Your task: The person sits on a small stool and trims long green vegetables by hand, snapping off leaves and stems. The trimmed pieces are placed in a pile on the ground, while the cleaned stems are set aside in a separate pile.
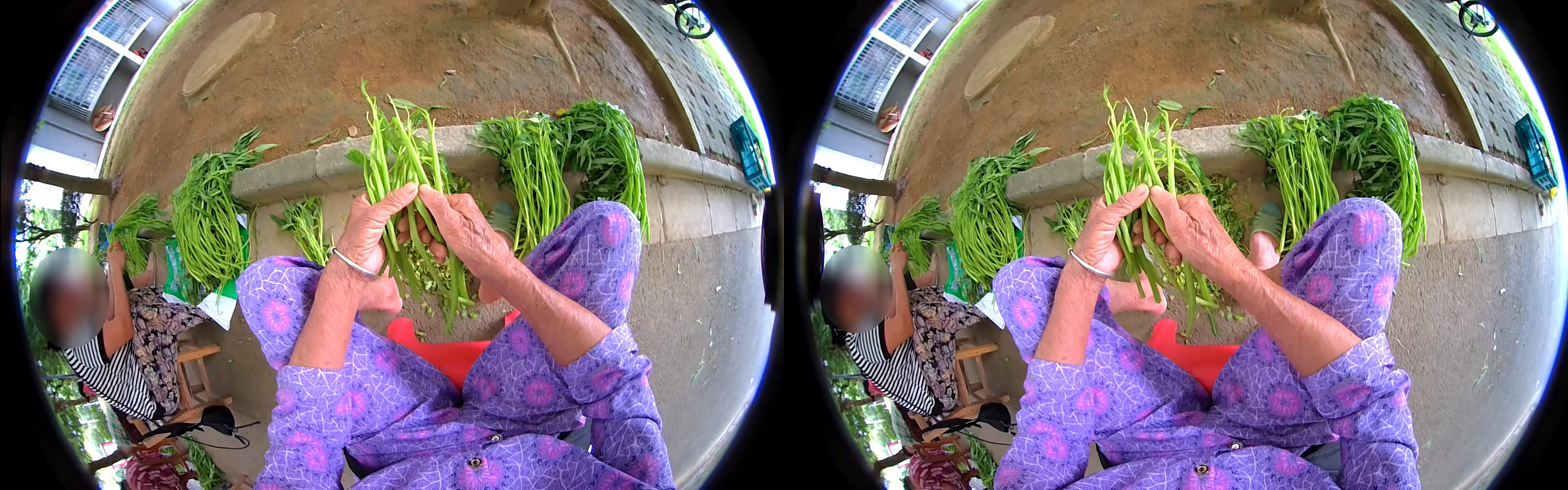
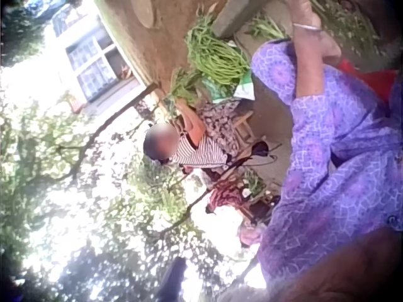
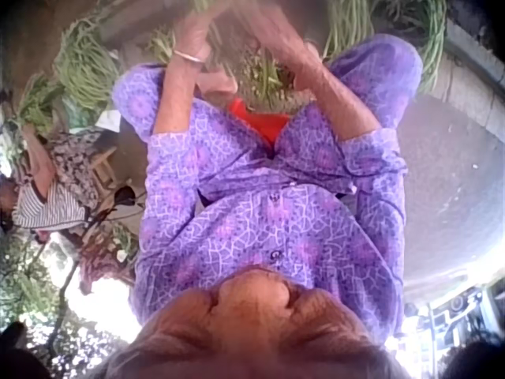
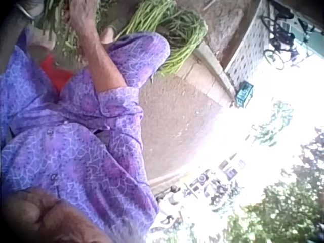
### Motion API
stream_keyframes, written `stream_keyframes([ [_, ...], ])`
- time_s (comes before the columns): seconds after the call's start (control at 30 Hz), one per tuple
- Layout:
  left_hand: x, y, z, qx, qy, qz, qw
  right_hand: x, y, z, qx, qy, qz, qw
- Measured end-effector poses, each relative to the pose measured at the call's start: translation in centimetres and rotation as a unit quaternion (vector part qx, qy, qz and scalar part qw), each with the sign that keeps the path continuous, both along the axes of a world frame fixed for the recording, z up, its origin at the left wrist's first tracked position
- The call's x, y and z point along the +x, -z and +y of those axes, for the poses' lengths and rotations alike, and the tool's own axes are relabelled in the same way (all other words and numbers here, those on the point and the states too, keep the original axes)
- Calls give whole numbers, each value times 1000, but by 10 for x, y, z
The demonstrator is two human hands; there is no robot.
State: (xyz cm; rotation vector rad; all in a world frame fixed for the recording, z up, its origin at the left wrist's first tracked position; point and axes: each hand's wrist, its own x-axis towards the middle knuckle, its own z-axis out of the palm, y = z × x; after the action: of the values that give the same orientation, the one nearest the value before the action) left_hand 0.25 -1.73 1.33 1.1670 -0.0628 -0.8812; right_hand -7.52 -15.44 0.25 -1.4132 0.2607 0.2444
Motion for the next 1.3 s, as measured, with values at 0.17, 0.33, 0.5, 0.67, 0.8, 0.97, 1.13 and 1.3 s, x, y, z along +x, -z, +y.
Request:
stream_keyframes([
  [0.17,7,10,9,2,21,6,1000,-2,-16,-7,60,-61,60,995],
  [0.33,3,4,5,-11,74,-7,997,-1,1,-12,107,-64,33,992],
  [0.5,0,5,0,-22,38,-2,999,0,-1,-9,97,-51,13,994],
  [0.67,10,19,11,-60,20,13,998,4,-3,-3,118,-62,-3,991],
  [0.8,12,20,9,-94,-23,6,995,5,-2,1,66,-68,-13,995],
  [0.97,13,18,9,-58,5,2,998,8,18,5,21,-17,-58,998],
  [1.13,13,15,10,-56,20,0,998,5,7,1,74,-49,12,996],
  [1.3,23,15,14,-65,-92,32,993,3,-27,-7,93,-86,47,991],
])
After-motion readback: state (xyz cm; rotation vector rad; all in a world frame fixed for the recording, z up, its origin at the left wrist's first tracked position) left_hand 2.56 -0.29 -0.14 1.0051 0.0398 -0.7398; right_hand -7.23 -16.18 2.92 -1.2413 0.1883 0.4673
